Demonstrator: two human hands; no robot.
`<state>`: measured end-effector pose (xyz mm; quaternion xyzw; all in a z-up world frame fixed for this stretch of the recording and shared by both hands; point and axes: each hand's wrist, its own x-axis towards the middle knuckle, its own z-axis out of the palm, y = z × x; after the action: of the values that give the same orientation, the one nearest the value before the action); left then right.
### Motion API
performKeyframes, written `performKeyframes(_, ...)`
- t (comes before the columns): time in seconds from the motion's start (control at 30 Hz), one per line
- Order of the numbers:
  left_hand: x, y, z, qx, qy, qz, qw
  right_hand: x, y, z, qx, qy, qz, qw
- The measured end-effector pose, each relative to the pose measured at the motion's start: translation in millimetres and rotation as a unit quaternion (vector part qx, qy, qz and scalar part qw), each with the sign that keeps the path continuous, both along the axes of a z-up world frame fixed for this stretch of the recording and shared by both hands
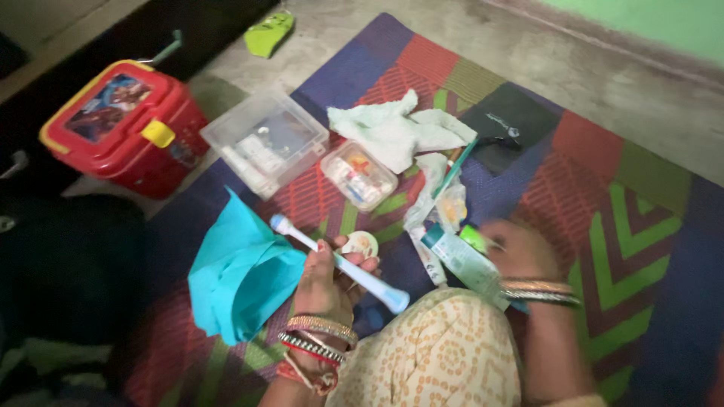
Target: The person sits on a floor mat and packs a dark bag with daily items. They coil a charger cable into the bag, fold a blue cloth, place toothpaste, a toothbrush, cream jars and other toiletries into a plastic pouch, zip a bag pocket, and handle a gel tube.
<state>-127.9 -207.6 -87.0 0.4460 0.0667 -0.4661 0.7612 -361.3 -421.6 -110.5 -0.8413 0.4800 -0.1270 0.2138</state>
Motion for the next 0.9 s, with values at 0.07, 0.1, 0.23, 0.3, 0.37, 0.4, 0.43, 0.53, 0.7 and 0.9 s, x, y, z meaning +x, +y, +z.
performKeyframes(0.07,3,0,-8,-0.066,-0.010,0.031,0.997,-57,-12,-33,0.103,0.116,-0.027,0.988)
performKeyframes(0.1,5,0,-13,-0.086,-0.019,0.029,0.996,-77,-13,-52,0.147,0.123,-0.011,0.981)
performKeyframes(0.23,3,6,-23,-0.114,-0.042,0.002,0.993,-123,6,-101,0.101,0.185,-0.044,0.976)
performKeyframes(0.3,0,12,-19,-0.103,-0.055,-0.025,0.993,-130,11,-99,0.085,0.187,-0.062,0.977)
performKeyframes(0.37,-1,22,-10,-0.092,-0.076,-0.057,0.991,-132,14,-82,0.089,0.185,-0.066,0.976)
performKeyframes(0.4,1,29,-3,-0.095,-0.062,-0.075,0.991,-132,12,-67,0.057,0.142,-0.034,0.988)
performKeyframes(0.43,4,36,4,-0.098,-0.049,-0.094,0.990,-133,8,-50,0.025,0.097,-0.001,0.995)
performKeyframes(0.53,12,61,25,-0.122,-0.018,-0.129,0.984,-129,4,-4,-0.010,-0.051,0.072,0.996)
performKeyframes(0.7,26,97,50,-0.164,-0.015,-0.132,0.977,-83,10,63,-0.008,-0.193,-0.034,0.981)
performKeyframes(0.9,30,135,77,-0.231,-0.059,-0.172,0.956,14,95,155,-0.023,-0.337,0.083,0.937)
